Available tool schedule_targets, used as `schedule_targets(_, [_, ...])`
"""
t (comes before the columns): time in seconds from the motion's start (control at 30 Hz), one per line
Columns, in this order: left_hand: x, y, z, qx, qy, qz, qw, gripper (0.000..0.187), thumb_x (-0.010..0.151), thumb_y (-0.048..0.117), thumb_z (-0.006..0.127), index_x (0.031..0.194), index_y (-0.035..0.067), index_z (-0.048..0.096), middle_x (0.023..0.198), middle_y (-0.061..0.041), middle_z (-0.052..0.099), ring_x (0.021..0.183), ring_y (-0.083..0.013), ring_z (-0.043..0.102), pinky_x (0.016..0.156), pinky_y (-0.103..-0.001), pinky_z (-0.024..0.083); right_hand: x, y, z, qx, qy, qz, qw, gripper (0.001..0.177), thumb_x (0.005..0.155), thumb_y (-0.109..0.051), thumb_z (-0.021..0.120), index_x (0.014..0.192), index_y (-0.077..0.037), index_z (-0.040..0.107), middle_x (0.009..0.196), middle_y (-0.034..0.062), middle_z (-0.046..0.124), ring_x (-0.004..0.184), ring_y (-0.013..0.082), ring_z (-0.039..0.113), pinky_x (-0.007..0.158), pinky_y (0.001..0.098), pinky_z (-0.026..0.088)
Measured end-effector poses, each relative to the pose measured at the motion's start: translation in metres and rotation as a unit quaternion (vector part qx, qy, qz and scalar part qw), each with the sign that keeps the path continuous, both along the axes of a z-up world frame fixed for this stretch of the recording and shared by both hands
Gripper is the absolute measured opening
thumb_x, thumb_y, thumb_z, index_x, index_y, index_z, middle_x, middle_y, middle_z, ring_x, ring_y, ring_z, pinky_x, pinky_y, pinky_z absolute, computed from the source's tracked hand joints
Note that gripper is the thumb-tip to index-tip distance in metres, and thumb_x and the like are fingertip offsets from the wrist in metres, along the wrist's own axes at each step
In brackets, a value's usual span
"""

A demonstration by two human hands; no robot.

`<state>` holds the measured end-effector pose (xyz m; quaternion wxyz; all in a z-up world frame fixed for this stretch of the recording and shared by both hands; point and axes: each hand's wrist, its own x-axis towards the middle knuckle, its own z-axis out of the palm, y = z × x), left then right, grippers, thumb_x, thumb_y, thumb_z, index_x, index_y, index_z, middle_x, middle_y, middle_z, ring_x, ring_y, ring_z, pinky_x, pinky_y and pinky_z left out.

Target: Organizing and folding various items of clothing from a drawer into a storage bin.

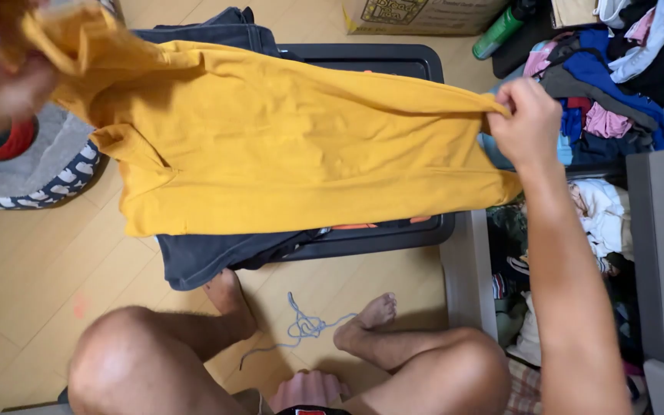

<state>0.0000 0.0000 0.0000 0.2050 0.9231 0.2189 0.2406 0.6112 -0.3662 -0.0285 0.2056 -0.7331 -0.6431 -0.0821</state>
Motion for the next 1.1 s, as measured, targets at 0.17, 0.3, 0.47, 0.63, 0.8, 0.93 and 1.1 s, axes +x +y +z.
schedule_targets(0.17, [0.002, -0.092, 0.036, 0.309, 0.193, -0.045, 0.93, 0.029, 0.072, 0.007, 0.081, 0.097, 0.016, 0.07, 0.072, 0.002, 0.061, 0.074, -0.0252, 0.065, 0.083, -0.047, 0.05, -0.008, -0.039, -0.036, -0.027, -0.082, 0.052, 0.995, 0.022, 0.072, 0.001, 0.073, 0.087, -0.009, 0.061, 0.093, 0.0097, 0.063, 0.095, 0.0336, 0.062, 0.082, 0.0458, 0.047])
schedule_targets(0.3, [-0.013, -0.11, -0.003, 0.179, 0.186, -0.052, 0.965, 0.03, 0.069, 0.019, 0.075, 0.097, 0.016, 0.066, 0.082, 0.001, 0.065, 0.078, -0.022, 0.066, 0.08, -0.038, 0.047, -0.004, -0.054, -0.062, -0.044, -0.058, 0.031, 0.997, 0.022, 0.074, 0.006, 0.07, 0.085, -0.009, 0.058, 0.091, 0.0084, 0.059, 0.098, 0.0323, 0.059, 0.085, 0.0449, 0.045])
schedule_targets(0.47, [-0.041, -0.085, -0.051, 0.104, 0.232, -0.004, 0.967, 0.026, 0.068, 0.018, 0.08, 0.088, 0.015, 0.063, 0.084, -0.002, 0.065, 0.076, -0.0227, 0.067, 0.067, -0.034, 0.048, 0.008, -0.064, -0.06, 0.044, -0.042, -0.025, 0.998, 0.022, 0.074, 0.007, 0.066, 0.086, -0.006, 0.054, 0.092, 0.0129, 0.054, 0.097, 0.0369, 0.054, 0.087, 0.0468, 0.045])
schedule_targets(0.63, [-0.101, -0.05, -0.128, -0.027, 0.184, 0.06, 0.981, 0.041, 0.069, 0.017, 0.094, 0.074, 0.005, 0.055, 0.069, -0.009, 0.048, 0.061, -0.0221, 0.05, 0.054, -0.037, 0.036, 0.032, -0.079, -0.074, -0.017, -0.076, -0.051, 0.996, 0.019, 0.077, 0.005, 0.07, 0.087, -0.007, 0.06, 0.09, 0.0124, 0.059, 0.094, 0.0374, 0.059, 0.082, 0.049, 0.048])
schedule_targets(0.8, [-0.147, -0.036, -0.18, -0.09, 0.222, 0.005, 0.971, 0.03, 0.057, 0.015, 0.081, 0.07, 0.011, 0.054, 0.07, -0.002, 0.047, 0.06, -0.0135, 0.043, 0.054, -0.028, 0.04, 0.08, -0.067, -0.072, -0.314, -0.059, -0.247, 0.915, 0.012, 0.084, -0.009, 0.069, 0.095, -0.008, 0.072, 0.103, 0.0221, 0.068, 0.096, 0.0433, 0.066, 0.079, 0.0549, 0.051])
schedule_targets(0.93, [-0.094, -0.08, -0.131, -0.135, 0.139, 0.061, 0.979, 0.029, 0.09, 0.025, 0.078, 0.075, 0.01, 0.058, 0.067, -0.004, 0.057, 0.055, -0.0147, 0.055, 0.054, -0.028, 0.044, 0.104, -0.054, -0.071, -0.207, 0.144, -0.259, 0.932, 0.034, 0.083, -0.012, 0.058, 0.114, -0.008, 0.073, 0.12, 0.0233, 0.071, 0.117, 0.0411, 0.066, 0.102, 0.0459, 0.052])
schedule_targets(1.1, [0.143, -0.199, 0.066, 0.006, 0.146, -0.094, 0.985, 0.023, 0.084, 0.028, 0.074, 0.072, 0.01, 0.068, 0.069, -0.006, 0.063, 0.061, -0.0243, 0.063, 0.063, -0.038, 0.05, 0.138, -0.029, -0.175, -0.255, 0.253, -0.254, 0.898, 0.055, 0.1, -0.047, 0.047, 0.121, -0.002, 0.069, 0.133, 0.0245, 0.064, 0.129, 0.04, 0.056, 0.111, 0.0454, 0.042])
